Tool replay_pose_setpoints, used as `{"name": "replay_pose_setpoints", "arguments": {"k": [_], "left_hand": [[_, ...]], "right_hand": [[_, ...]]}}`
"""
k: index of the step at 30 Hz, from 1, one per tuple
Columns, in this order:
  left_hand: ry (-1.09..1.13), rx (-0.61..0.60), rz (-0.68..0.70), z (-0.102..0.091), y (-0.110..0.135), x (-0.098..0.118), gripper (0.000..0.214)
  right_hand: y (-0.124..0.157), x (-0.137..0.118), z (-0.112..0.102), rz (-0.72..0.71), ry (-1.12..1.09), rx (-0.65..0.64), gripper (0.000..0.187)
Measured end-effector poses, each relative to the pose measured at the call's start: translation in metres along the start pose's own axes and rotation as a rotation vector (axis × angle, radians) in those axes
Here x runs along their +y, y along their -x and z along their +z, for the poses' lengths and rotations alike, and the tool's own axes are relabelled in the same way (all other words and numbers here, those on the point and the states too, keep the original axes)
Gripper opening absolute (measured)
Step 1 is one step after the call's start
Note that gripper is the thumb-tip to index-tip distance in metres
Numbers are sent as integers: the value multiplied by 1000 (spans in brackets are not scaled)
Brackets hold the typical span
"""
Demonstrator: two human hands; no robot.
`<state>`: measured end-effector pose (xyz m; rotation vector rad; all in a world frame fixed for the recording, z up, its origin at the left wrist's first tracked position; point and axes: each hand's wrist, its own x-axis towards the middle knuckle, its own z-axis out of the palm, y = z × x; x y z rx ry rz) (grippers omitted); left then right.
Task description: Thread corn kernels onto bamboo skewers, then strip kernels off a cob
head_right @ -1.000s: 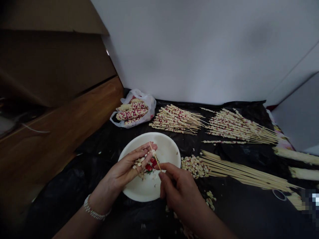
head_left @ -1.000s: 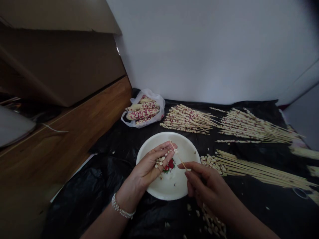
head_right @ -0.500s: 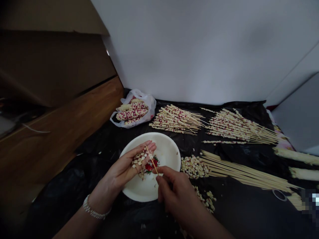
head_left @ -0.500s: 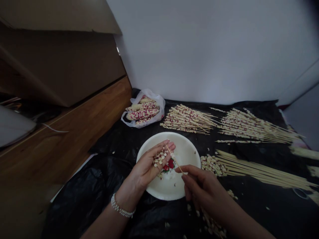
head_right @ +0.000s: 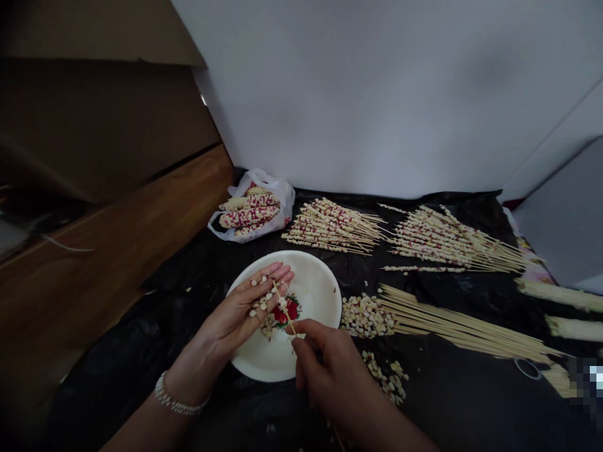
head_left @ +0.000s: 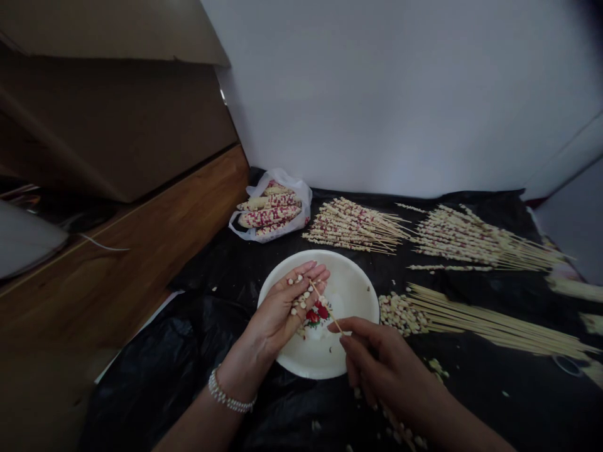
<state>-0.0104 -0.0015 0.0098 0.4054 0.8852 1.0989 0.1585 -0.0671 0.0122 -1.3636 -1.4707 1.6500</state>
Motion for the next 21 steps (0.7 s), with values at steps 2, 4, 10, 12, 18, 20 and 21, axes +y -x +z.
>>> {"name": "replay_pose_setpoints", "arguments": {"k": [2, 4, 10, 12, 18, 20, 21], "left_hand": [[-2, 11, 7, 2, 1, 0, 44], [-9, 35, 9, 4, 2, 1, 45], [-27, 47, 34, 8, 3, 1, 42], [-23, 53, 52, 8, 4, -1, 45], [-53, 40, 74, 10, 7, -4, 43], [-39, 32, 51, 11, 6, -2, 38], [-17, 41, 21, 11, 6, -1, 33]], "right_hand": [[0, 0, 0, 7, -8, 3, 40], [0, 0, -1, 7, -9, 1, 39], [-1, 0, 1, 23, -27, 2, 37], [-1, 1, 2, 32, -41, 6, 38], [0, 1, 3, 40, -78, 8, 41], [0, 2, 3, 20, -59, 10, 41], [0, 2, 2, 1, -44, 14, 41]]}}
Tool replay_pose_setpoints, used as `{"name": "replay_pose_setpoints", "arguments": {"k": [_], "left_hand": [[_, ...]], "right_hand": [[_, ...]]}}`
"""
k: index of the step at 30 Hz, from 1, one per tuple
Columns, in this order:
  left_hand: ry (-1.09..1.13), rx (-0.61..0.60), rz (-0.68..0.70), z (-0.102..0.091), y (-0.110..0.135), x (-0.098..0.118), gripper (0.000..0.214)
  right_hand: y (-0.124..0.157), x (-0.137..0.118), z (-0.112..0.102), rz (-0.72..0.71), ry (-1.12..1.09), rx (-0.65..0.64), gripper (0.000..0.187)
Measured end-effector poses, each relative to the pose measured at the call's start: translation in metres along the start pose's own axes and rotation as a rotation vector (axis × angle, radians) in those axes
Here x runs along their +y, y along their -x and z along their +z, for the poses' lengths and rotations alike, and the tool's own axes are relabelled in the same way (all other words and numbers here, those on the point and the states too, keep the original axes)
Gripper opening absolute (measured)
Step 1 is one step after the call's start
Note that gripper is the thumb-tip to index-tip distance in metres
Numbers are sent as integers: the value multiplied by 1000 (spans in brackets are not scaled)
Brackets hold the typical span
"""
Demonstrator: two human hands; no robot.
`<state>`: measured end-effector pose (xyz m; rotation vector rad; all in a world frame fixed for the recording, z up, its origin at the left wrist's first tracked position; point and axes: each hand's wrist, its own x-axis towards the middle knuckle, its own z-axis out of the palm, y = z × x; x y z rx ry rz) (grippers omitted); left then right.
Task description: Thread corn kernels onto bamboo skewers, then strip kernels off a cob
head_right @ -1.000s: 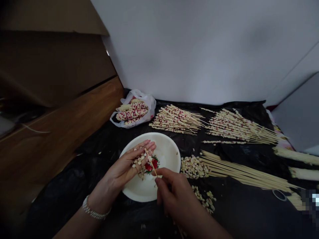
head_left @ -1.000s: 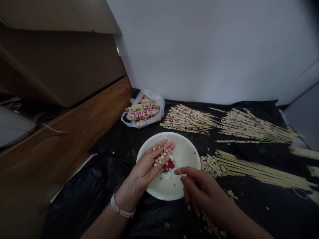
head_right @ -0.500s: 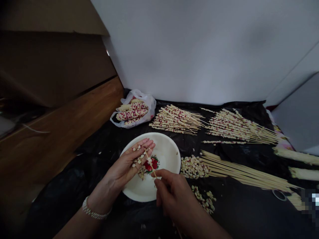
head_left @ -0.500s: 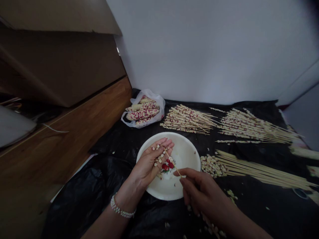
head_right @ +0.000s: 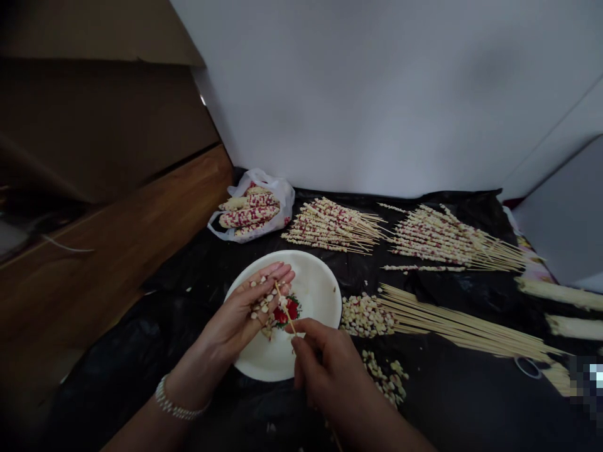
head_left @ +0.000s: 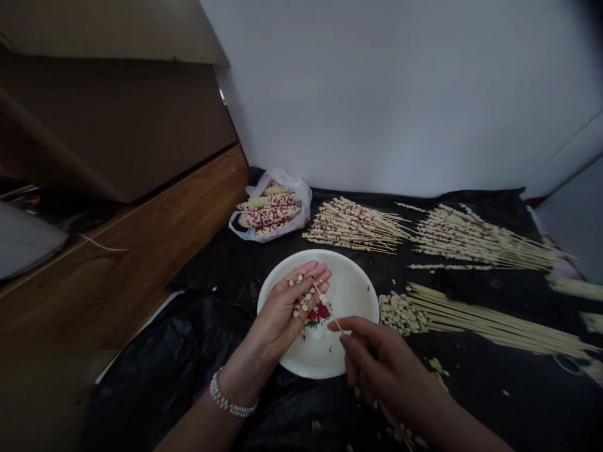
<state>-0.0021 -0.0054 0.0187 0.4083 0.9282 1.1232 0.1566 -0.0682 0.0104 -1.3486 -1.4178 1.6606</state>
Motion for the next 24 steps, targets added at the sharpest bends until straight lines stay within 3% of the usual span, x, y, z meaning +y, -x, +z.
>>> {"name": "replay_pose_setpoints", "arguments": {"k": [6, 12, 24], "left_hand": [[121, 115, -202, 1, -5, 3, 28], [104, 119, -199, 0, -1, 2, 15], [187, 86, -241, -3, -4, -3, 14]], "right_hand": [[0, -1, -1, -54, 31, 12, 39], [1, 0, -1, -70, 48, 22, 38], [0, 4, 3, -61, -21, 30, 38]]}}
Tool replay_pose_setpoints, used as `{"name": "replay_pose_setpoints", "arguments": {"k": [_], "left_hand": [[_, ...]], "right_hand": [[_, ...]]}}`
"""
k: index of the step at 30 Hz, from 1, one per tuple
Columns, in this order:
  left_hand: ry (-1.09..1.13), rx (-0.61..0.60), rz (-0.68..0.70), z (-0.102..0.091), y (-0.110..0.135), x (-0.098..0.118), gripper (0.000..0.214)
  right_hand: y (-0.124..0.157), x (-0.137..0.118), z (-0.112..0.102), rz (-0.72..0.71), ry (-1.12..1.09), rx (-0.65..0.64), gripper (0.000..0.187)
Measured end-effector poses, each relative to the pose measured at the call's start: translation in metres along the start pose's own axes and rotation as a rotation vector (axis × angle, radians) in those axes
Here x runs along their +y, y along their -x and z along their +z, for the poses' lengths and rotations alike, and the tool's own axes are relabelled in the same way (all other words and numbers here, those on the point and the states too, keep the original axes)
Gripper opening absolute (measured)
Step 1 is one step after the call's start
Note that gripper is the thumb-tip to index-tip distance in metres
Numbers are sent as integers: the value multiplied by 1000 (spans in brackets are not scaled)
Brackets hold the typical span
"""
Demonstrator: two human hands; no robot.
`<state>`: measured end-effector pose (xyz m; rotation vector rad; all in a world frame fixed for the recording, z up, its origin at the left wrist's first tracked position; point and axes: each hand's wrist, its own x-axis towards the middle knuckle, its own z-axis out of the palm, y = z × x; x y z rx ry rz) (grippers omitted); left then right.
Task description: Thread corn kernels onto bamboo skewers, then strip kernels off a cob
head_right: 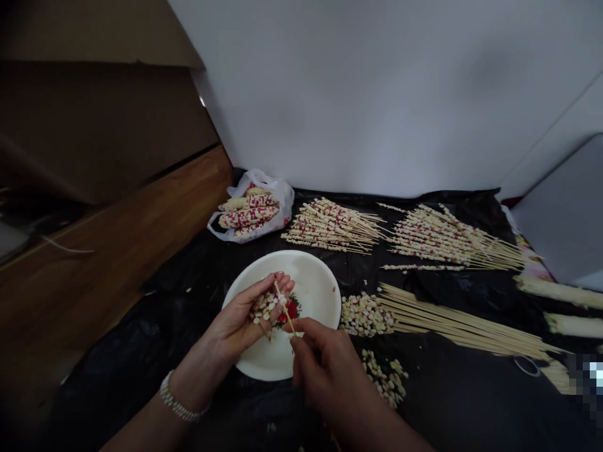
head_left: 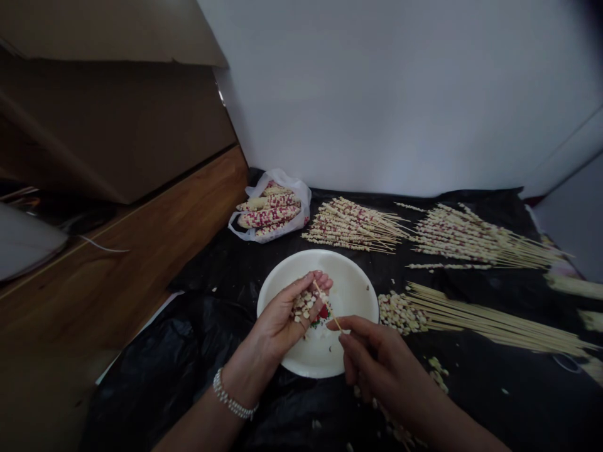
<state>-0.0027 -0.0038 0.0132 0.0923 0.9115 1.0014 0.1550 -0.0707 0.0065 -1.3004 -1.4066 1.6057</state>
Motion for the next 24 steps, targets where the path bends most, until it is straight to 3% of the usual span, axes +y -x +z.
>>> {"name": "replay_pose_setpoints", "arguments": {"k": [9, 17, 20, 24], "left_hand": [[-105, -81, 30, -2, 1, -16, 11], [6, -152, -69, 2, 5, 3, 34], [-62, -171, 0, 1, 7, 5, 47], [-141, -137, 84, -3, 6, 3, 44]], "right_hand": [[-3, -1, -3, -31, -27, 11, 34], [-1, -5, -7, -27, -4, 29, 35], [0, -9, -8, -6, -7, 21, 35], [1, -9, -8, -4, -11, 11, 35]]}}
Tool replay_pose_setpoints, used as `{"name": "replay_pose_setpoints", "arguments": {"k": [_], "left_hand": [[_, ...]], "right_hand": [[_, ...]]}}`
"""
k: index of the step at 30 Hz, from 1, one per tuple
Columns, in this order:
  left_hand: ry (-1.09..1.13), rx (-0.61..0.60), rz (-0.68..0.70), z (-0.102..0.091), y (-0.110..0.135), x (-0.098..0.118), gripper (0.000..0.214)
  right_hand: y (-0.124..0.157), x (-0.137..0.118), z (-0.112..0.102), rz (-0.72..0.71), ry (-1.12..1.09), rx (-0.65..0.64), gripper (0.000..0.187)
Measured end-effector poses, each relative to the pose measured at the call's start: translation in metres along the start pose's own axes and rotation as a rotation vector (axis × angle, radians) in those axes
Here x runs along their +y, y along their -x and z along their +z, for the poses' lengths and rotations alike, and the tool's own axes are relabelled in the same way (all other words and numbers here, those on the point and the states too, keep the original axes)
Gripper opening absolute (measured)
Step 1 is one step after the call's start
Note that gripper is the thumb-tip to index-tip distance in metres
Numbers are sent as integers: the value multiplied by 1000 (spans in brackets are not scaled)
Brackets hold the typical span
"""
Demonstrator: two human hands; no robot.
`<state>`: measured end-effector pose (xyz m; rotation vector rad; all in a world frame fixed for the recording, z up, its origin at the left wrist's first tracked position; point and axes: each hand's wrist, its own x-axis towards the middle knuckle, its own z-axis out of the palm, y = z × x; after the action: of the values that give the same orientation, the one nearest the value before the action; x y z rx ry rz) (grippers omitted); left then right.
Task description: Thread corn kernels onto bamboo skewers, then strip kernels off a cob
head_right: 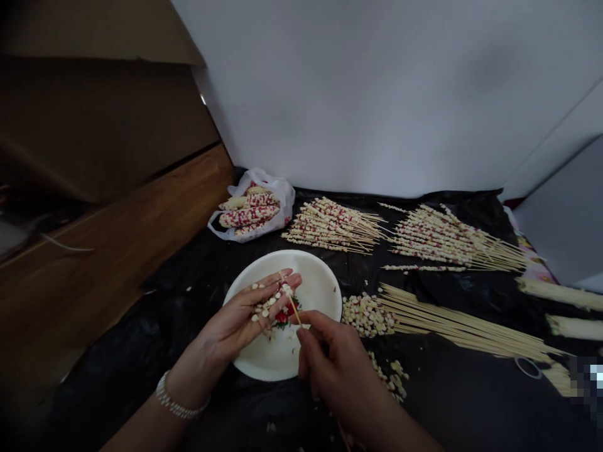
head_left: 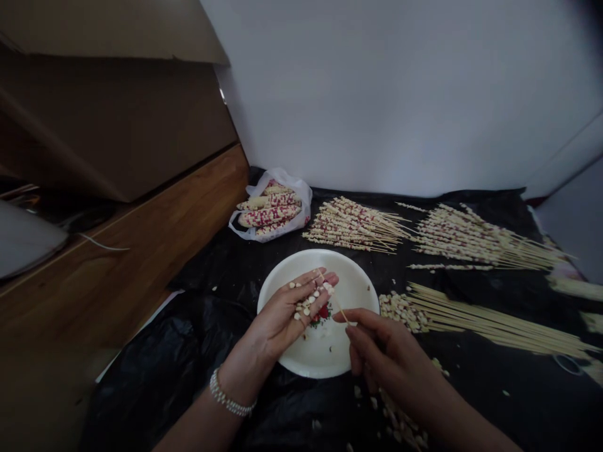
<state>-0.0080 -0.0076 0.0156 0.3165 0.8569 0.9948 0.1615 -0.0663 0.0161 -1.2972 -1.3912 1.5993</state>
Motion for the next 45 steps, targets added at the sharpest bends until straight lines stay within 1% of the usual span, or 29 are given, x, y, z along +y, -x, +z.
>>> {"name": "replay_pose_setpoints", "arguments": {"k": [5, 9, 12, 18, 22, 25, 28, 35, 41, 45], "left_hand": [[-21, 64, 49, -4, -5, 0, 40], [-15, 118, 67, -3, -5, 1, 40], [-12, 130, 76, -2, -5, 0, 40], [-29, 171, 84, -2, -7, -2, 30], [-39, 170, 99, 1, -5, -2, 28], [-1, 175, 75, 4, -3, 0, 22], [43, 193, 53, 6, -3, 3, 19], [120, 190, -9, 1, -7, 1, 30], [114, 196, 18, 2, -7, 0, 29], [112, 192, 16, 1, -8, 0, 33]], "right_hand": [[-2, 4, 1, -14, 27, -6, 36], [-2, 5, 2, -4, 51, -29, 37], [-2, 4, 3, 22, 36, -32, 39], [-3, 5, 4, 19, 19, -42, 40], [-3, 6, 4, 18, 18, -40, 39], [-3, 6, 4, 2, 28, -31, 38], [-3, 5, 4, 16, 30, -25, 38], [-3, 7, 5, 13, 14, -37, 38], [-3, 8, 5, 24, 18, -36, 37], [-2, 8, 6, 21, 10, -25, 37]]}}
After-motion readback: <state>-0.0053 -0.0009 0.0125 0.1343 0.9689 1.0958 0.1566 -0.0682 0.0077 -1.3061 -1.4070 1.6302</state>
